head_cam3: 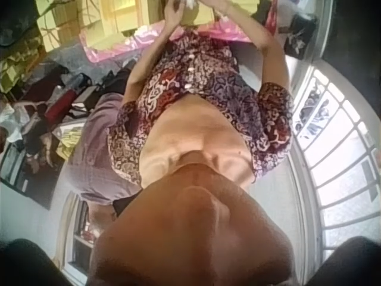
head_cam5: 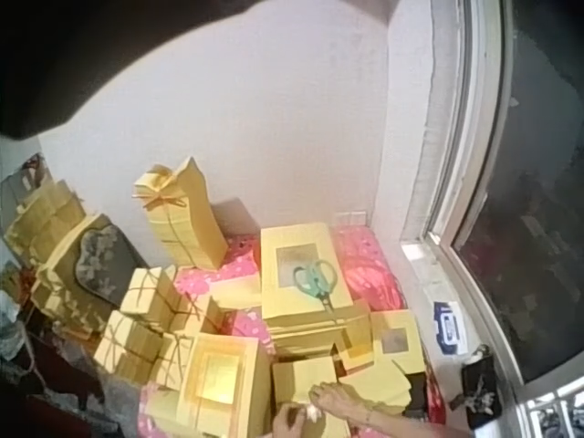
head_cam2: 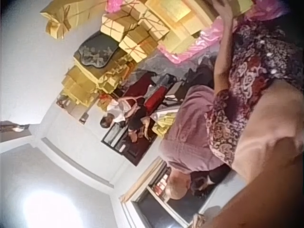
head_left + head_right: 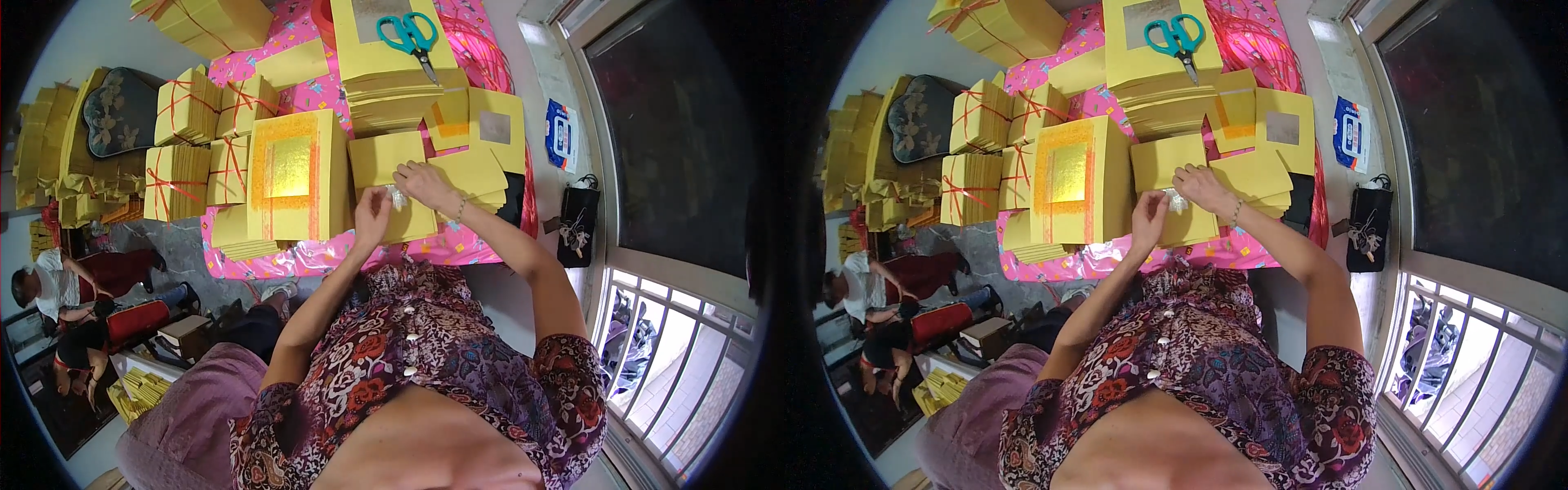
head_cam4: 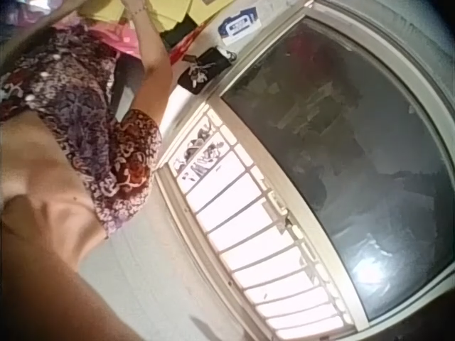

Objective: Applying silver foil inserts into windows on yellow paper envelopes or boxes.

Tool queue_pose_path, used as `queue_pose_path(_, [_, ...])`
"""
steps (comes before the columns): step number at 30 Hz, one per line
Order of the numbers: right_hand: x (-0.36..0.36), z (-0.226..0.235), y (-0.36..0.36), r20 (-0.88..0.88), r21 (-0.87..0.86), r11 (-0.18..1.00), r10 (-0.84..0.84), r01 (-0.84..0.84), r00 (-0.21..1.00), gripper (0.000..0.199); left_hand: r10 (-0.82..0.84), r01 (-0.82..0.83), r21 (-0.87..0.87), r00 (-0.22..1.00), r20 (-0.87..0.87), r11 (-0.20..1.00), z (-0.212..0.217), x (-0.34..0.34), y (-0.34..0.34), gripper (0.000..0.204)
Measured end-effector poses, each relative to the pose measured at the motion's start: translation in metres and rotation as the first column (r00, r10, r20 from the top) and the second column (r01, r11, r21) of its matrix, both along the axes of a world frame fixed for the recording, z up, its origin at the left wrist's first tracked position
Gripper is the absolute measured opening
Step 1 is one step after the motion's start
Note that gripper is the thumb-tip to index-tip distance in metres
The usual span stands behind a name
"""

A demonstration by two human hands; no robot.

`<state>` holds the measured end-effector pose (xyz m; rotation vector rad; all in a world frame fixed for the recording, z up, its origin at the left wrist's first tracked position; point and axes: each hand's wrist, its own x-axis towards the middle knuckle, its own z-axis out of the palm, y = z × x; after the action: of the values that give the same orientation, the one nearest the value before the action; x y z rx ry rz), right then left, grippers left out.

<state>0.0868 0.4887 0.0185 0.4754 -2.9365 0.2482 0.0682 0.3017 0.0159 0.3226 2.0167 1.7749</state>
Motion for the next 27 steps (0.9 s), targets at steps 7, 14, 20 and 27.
queue_pose_path(7, [-0.012, 0.026, 0.006, -0.183, -0.034, 0.994, 0.095, -0.103, 0.979, 0.015, 0.003, -0.397, 0.284, 0.587, 0.81, 0.873, -0.007, -0.035, 0.016, 0.027])
queue_pose_path(14, [-0.002, 0.072, 0.01, -0.226, -0.389, 0.905, -0.275, 0.172, 0.935, 0.029, 0.136, -0.558, 0.293, 0.603, 0.786, 0.776, 0.023, -0.029, 0.032, 0.016])
queue_pose_path(20, [0.036, 0.048, 0.064, 0.318, -0.808, 0.303, -0.498, 0.506, 0.807, 0.047, -0.124, -0.27, 0.435, 0.715, 0.689, 0.859, 0.053, 0.003, 0.058, 0.016])
queue_pose_path(27, [0.096, 0.03, 0.121, 0.521, -0.737, 0.108, -0.539, 0.667, 0.662, 0.051, -0.297, 0.291, 0.078, 0.952, 0.072, 0.953, 0.019, 0.032, 0.069, 0.039])
